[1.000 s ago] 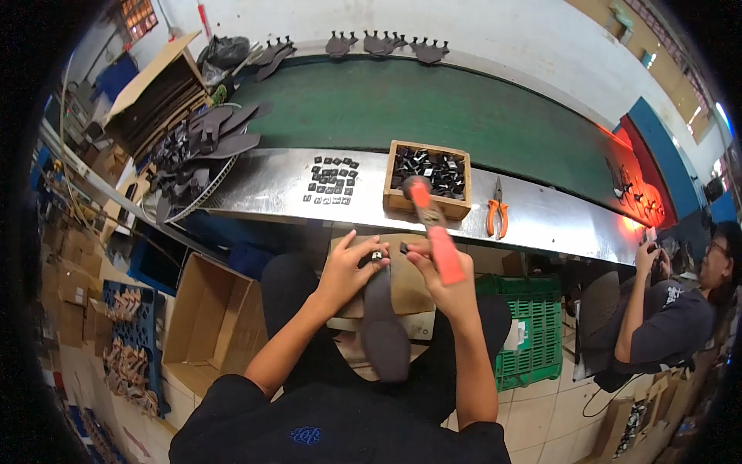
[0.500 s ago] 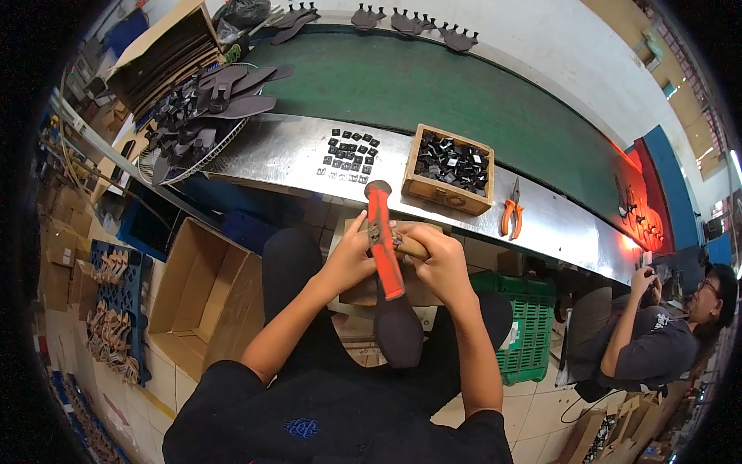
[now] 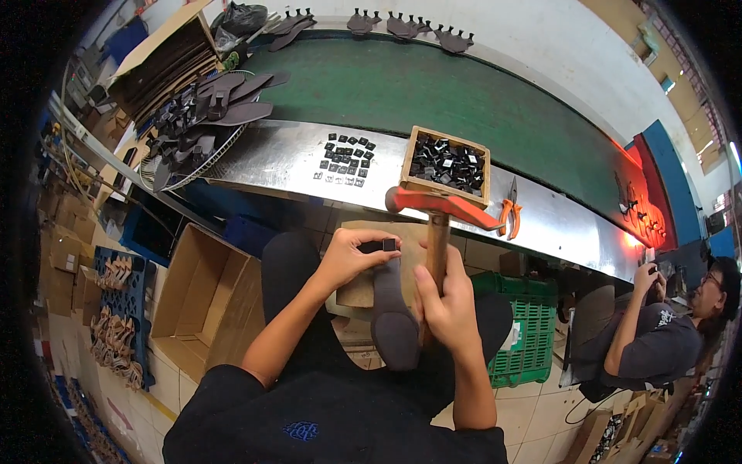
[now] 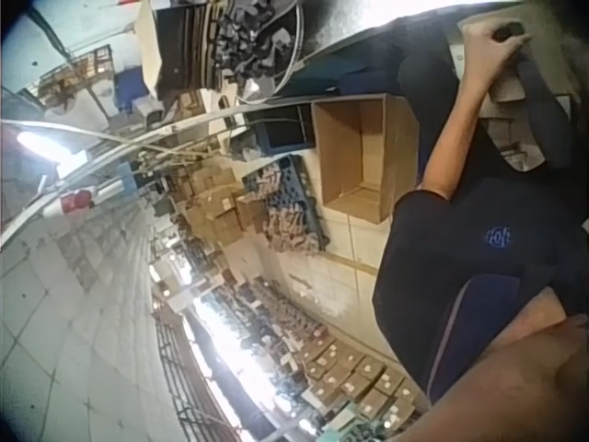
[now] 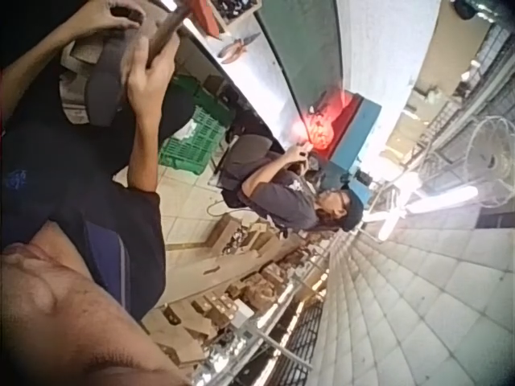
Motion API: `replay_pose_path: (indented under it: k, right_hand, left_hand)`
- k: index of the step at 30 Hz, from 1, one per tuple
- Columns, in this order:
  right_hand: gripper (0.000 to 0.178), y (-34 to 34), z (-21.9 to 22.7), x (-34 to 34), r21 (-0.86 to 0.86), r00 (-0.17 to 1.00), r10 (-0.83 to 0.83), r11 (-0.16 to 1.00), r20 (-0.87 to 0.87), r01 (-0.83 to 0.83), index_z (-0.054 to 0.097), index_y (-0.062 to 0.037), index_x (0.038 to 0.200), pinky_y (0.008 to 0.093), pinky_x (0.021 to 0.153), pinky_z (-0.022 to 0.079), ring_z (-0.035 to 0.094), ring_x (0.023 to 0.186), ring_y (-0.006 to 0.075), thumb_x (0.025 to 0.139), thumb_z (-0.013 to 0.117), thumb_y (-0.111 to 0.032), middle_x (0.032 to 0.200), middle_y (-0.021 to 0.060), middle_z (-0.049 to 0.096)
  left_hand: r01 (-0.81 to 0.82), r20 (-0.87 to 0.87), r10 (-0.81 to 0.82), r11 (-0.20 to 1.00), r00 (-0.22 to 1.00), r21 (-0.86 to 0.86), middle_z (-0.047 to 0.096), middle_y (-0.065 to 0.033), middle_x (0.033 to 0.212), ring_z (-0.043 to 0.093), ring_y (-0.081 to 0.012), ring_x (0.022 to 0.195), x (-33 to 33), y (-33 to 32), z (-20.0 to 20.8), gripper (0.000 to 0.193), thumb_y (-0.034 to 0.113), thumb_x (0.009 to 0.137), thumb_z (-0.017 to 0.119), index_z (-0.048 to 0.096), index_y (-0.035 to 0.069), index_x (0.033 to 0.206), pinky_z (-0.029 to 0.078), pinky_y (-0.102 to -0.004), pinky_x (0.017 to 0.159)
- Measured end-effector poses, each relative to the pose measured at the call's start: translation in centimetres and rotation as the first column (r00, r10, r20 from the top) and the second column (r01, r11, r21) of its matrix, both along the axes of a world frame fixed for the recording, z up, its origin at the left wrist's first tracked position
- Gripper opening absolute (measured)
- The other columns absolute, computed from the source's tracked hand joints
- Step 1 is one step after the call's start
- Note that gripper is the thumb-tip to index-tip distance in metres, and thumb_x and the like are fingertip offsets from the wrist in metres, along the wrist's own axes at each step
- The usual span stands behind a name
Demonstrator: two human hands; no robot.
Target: Manually assembling shoe components and securing them with a hammer on a workshop bench.
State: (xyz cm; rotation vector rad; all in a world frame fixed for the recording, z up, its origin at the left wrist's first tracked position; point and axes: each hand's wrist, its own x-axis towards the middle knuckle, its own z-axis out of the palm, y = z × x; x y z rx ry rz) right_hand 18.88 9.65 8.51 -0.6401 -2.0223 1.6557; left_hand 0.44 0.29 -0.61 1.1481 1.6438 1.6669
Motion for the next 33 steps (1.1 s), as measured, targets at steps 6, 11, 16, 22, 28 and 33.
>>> replay_pose_path:
  k: [6, 11, 16, 22, 28, 33]
  right_hand:
    - [0.045, -2.7, 2.3, 3.4, 0.168, 0.995, -0.092, 0.981, -0.027, 0.096, 0.045, 0.0013, 0.143, 0.0194, 0.042, 0.038, 0.046, 0.052, 0.0038, 0.101, 0.054, -0.012, 0.075, 0.0013, 0.054]
    - [0.052, -2.2, 2.1, 2.6, 0.329, 0.976, 0.02, 0.94, 0.216, -0.092, 0.047, 0.0022, 0.143, 0.0359, 0.082, 0.053, 0.07, 0.09, 0.0345, 0.095, 0.064, -0.007, 0.107, 0.0273, 0.067]
    - [0.052, -2.6, 2.3, 3.0, 0.453, 0.998, -0.002, 0.891, 0.068, -0.029, 0.047, 0.0012, 0.144, 0.036, 0.081, 0.053, 0.07, 0.09, 0.0351, 0.095, 0.064, -0.007, 0.107, 0.0271, 0.067]
    - [0.049, -2.3, 0.9, 3.0, 0.425, 0.993, -0.007, 0.904, 0.121, -0.045, 0.049, 0.0026, 0.141, 0.0343, 0.077, 0.054, 0.071, 0.087, 0.031, 0.096, 0.064, -0.007, 0.105, 0.026, 0.068]
    - [0.048, -4.0, 6.2, 5.2, 0.585, 0.95, -0.005, 0.787, -0.313, 0.197, 0.043, 0.0038, 0.147, 0.0213, 0.046, 0.04, 0.046, 0.052, 0.0055, 0.105, 0.05, -0.018, 0.081, 0.0109, 0.063]
    - [0.039, -2.3, -0.9, 2.8, 0.643, 0.999, 0.011, 0.766, -0.043, 0.019, 0.057, 0.0041, 0.133, 0.0333, 0.067, 0.053, 0.065, 0.071, 0.0257, 0.096, 0.062, -0.005, 0.088, 0.022, 0.064]
  left_hand:
    - [0.033, 0.049, -0.032, 0.999, 0.998, -0.018, 0.074, -0.0025, 0.087, 0.061, -0.0031, 0.076, -0.1, 0.1, 0.2, 0.024, 0.006, 0.082, 0.078, 0.076, -0.001, 0.104, 0.051, -0.0219, 0.068]
    - [0.029, 0.065, -0.026, 0.999, 0.998, -0.043, 0.075, -0.0031, 0.09, 0.063, -0.004, 0.078, 0.1, 0.1, 0.6, 0.024, 0.006, 0.081, 0.077, 0.076, -0.001, 0.104, 0.052, -0.0226, 0.071]
    - [0.015, 0.048, -0.011, 0.998, 0.999, -0.068, 0.076, -0.0046, 0.092, 0.065, -0.0066, 0.081, 0.3, -0.2, 1.2, 0.027, 0.009, 0.08, 0.08, 0.075, -0.001, 0.105, 0.053, -0.0252, 0.075]
    - [0.061, -0.082, -0.065, 0.997, 0.995, -0.043, 0.075, -0.011, 0.103, 0.068, -0.0109, 0.09, -0.3, -0.3, -0.1, 0.045, 0.009, 0.079, 0.081, 0.069, -0.001, 0.121, 0.054, -0.0257, 0.079]
    - [-0.095, -0.615, -0.06, 0.972, 0.786, -0.216, 0.056, -0.0059, 0.145, 0.046, -0.0296, 0.139, -0.3, -1.7, -0.9, 0.112, 0.038, 0.081, 0.079, 0.007, 0.004, 0.159, 0.02, -0.0516, 0.121]
    - [-0.051, -0.528, -0.118, 0.955, 0.841, -0.293, 0.054, 0.0005, 0.147, 0.04, -0.0277, 0.143, 0.1, -1.8, -0.1, 0.115, 0.047, 0.082, 0.076, 0.003, 0.004, 0.159, 0.006, -0.0575, 0.122]
